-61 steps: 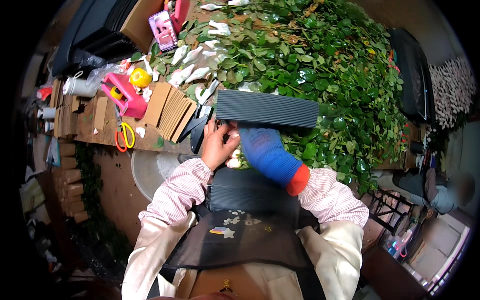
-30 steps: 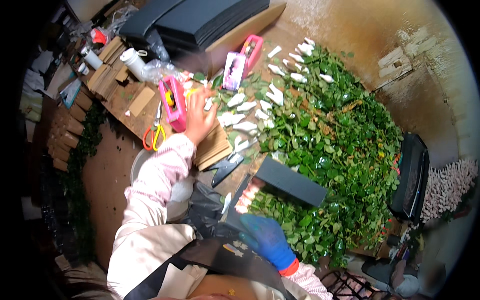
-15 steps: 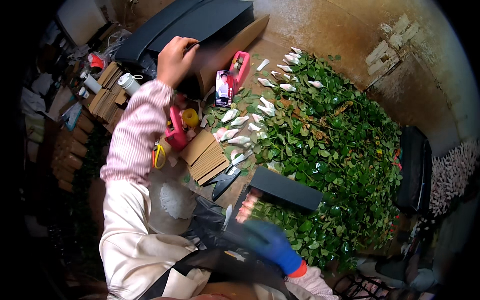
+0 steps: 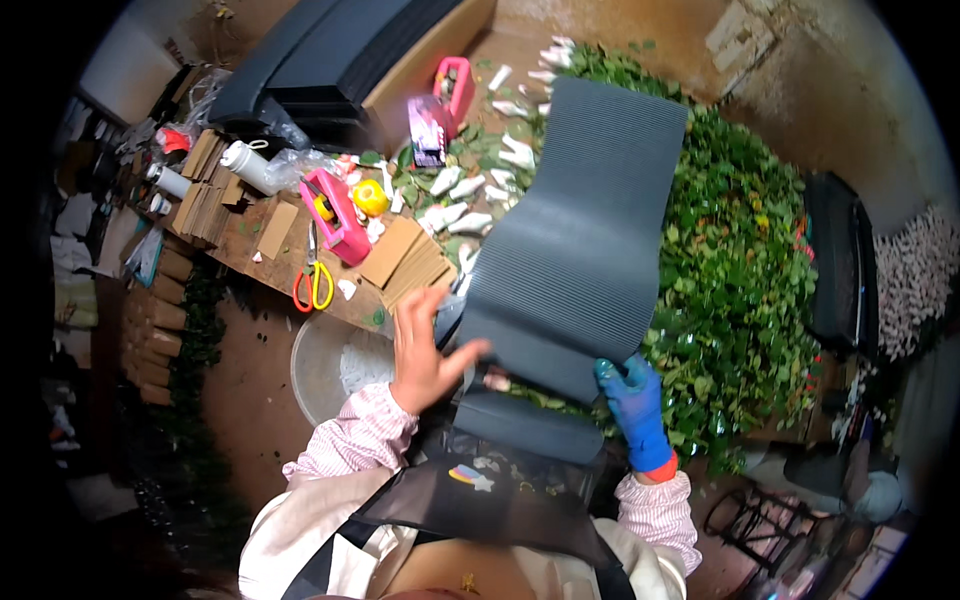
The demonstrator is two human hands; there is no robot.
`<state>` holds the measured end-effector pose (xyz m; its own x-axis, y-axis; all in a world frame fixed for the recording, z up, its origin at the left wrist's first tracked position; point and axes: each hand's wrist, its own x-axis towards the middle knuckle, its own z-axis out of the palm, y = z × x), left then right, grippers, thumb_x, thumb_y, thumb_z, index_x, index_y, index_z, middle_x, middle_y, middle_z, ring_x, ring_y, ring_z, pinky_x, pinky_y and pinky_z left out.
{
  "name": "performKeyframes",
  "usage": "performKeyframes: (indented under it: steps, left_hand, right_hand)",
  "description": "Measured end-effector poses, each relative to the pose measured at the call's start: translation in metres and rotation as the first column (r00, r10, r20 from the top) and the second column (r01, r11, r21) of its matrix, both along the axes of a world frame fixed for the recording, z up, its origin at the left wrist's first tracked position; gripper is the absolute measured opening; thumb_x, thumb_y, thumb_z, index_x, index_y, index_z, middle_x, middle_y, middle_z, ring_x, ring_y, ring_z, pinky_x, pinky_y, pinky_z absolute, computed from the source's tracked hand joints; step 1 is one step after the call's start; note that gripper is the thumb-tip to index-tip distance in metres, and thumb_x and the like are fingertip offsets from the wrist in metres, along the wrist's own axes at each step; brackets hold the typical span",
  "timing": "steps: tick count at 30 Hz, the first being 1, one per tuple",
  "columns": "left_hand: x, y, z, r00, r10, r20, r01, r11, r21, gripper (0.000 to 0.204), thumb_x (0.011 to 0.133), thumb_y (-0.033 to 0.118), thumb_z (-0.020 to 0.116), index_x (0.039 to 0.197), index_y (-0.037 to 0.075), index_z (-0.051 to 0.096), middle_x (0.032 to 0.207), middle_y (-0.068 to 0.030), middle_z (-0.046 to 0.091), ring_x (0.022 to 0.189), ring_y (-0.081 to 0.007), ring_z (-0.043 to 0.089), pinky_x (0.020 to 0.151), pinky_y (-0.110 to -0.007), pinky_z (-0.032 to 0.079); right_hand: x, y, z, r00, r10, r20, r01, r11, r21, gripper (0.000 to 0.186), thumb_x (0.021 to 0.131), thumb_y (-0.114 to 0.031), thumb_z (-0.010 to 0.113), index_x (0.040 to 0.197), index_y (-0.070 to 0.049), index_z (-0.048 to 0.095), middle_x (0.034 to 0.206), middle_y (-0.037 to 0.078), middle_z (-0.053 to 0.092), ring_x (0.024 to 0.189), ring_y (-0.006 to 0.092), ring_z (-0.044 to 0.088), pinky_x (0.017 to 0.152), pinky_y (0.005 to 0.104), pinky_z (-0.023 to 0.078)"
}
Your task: The person places white flowers and green leaves into a black plastic tray, arranging them by hand. The person then closes the tray and sets it aside.
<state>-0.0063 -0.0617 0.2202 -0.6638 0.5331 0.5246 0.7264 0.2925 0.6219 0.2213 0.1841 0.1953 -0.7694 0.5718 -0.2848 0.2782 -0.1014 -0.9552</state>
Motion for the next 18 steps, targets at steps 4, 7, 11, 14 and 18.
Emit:
performKeyframes:
  steps: [4, 7, 11, 14, 18]
  left_hand:
    - [-0.003, -0.003, -0.087, 0.465, -0.144, 0.874, 0.349, 0.937, -0.031, 0.027, 0.101, 0.024, 0.075, 0.102, -0.003, 0.075, 0.084, -0.0082, 0.072, 0.078, -0.0101, 0.062, 0.073, -0.030, 0.052]
    - [0.003, 0.004, -0.130, 0.496, -0.142, 0.857, 0.276, 0.961, -0.001, 0.029, 0.101, 0.026, 0.076, 0.098, -0.003, 0.076, 0.075, -0.0072, 0.069, 0.071, -0.0099, 0.059, 0.068, -0.032, 0.050]
    - [-0.012, 0.005, -0.135, 0.548, -0.118, 0.828, 0.397, 0.908, -0.134, 0.032, 0.101, 0.030, 0.076, 0.095, -0.002, 0.075, 0.069, -0.0106, 0.067, 0.064, -0.0147, 0.060, 0.064, -0.035, 0.049]
    - [-0.016, 0.000, -0.132, 0.617, -0.096, 0.781, 0.449, 0.858, -0.249, 0.039, 0.098, 0.036, 0.076, 0.087, -0.001, 0.074, 0.068, -0.0159, 0.066, 0.062, -0.0265, 0.066, 0.064, -0.043, 0.052]
    - [-0.020, -0.006, -0.106, 0.866, -0.262, 0.425, 0.477, 0.685, -0.551, 0.036, 0.091, 0.035, 0.082, 0.081, 0.002, 0.073, 0.071, -0.0128, 0.068, 0.067, -0.0338, 0.067, 0.065, -0.045, 0.055]
  right_hand:
    - [0.035, 0.012, -0.028, 0.931, 0.039, 0.364, -0.050, 0.998, 0.022, 0.025, 0.103, -0.015, 0.072, 0.122, 0.000, 0.072, 0.101, 0.003, 0.076, 0.087, 0.0107, 0.069, 0.079, 0.0278, 0.056]
    - [0.031, 0.023, 0.002, 0.676, 0.163, 0.719, -0.608, 0.675, 0.418, 0.025, 0.102, -0.033, 0.068, 0.102, -0.010, 0.076, 0.091, 0.012, 0.078, 0.081, 0.0294, 0.076, 0.074, 0.0394, 0.059]
    - [0.000, 0.022, 0.024, 0.694, 0.387, 0.607, -0.703, 0.545, 0.457, 0.026, 0.097, -0.037, 0.071, 0.106, -0.013, 0.079, 0.093, 0.013, 0.077, 0.086, 0.0348, 0.075, 0.077, 0.0439, 0.060]
    - [-0.022, 0.000, -0.030, 0.756, 0.577, 0.309, -0.633, 0.527, 0.567, 0.025, 0.095, -0.033, 0.073, 0.114, -0.018, 0.080, 0.101, 0.011, 0.077, 0.090, 0.0340, 0.073, 0.082, 0.0452, 0.059]
    - [-0.037, -0.008, -0.065, 0.600, 0.675, 0.430, -0.761, 0.317, 0.566, 0.031, 0.094, -0.035, 0.073, 0.122, -0.022, 0.078, 0.100, 0.010, 0.075, 0.093, 0.0335, 0.071, 0.085, 0.0460, 0.057]
